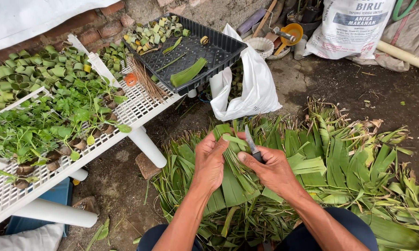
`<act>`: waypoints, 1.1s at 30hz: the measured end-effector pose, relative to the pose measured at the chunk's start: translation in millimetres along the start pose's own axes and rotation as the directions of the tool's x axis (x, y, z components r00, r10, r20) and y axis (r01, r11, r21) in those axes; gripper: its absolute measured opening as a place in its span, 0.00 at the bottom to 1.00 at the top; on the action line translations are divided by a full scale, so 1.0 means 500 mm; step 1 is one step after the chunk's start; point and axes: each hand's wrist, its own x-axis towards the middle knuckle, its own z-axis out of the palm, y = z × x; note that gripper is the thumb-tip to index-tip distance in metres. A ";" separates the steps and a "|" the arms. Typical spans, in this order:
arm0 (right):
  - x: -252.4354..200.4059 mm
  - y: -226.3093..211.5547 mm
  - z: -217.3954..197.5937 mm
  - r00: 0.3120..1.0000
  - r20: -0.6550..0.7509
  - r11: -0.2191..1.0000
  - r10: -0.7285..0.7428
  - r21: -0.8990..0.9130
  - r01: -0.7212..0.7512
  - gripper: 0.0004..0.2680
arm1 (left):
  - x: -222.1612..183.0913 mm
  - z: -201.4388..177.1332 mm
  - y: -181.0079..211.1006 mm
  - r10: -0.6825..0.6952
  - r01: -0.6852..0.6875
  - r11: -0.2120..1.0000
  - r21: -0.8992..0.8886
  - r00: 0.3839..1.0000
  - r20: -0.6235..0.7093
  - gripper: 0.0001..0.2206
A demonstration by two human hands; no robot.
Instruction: Cutting long green leaves into smaller, uniform strips using a small knife
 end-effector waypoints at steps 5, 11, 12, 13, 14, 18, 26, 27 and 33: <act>0.032 0.099 -0.108 0.955 0.250 0.962 -0.157 -0.178 0.205 0.05 | -0.016 0.030 0.059 0.058 -0.057 0.998 0.025 0.997 -0.059 0.09; 0.016 0.062 -0.217 0.782 0.623 0.943 0.026 -0.274 0.187 0.08 | -0.007 -0.007 0.083 0.122 -0.125 0.990 0.066 0.992 0.044 0.10; 0.020 0.070 -0.220 0.783 0.621 0.944 0.027 -0.274 0.185 0.08 | -0.007 -0.007 0.077 0.120 -0.122 0.990 0.066 0.992 0.045 0.10; 0.024 0.077 -0.224 0.855 0.518 0.956 -0.017 -0.242 0.165 0.08 | -0.008 -0.005 0.071 0.106 -0.107 0.992 0.062 0.994 0.030 0.07; 0.028 0.084 -0.227 0.914 0.401 0.967 -0.058 -0.205 0.152 0.08 | -0.007 -0.003 0.067 0.092 -0.093 0.994 0.060 0.996 0.020 0.08; 0.022 0.032 -0.158 0.970 0.232 0.964 -0.073 -0.233 0.128 0.08 | -0.018 -0.003 0.040 0.013 -0.020 0.993 0.119 0.998 0.064 0.09; 0.029 0.025 -0.098 0.980 0.056 0.941 -0.190 -0.273 0.198 0.10 | -0.058 0.032 0.044 -0.258 -0.001 0.759 0.651 0.918 0.302 0.11; 0.029 0.009 -0.094 0.981 0.051 0.942 -0.188 -0.275 0.195 0.10 | -0.059 0.029 0.040 -0.262 0.000 0.760 0.650 0.916 0.305 0.11; 0.030 -0.038 -0.070 0.953 0.251 0.907 -0.171 -0.337 0.252 0.05 | -0.067 0.035 0.059 -0.383 0.035 0.771 0.635 0.823 0.420 0.15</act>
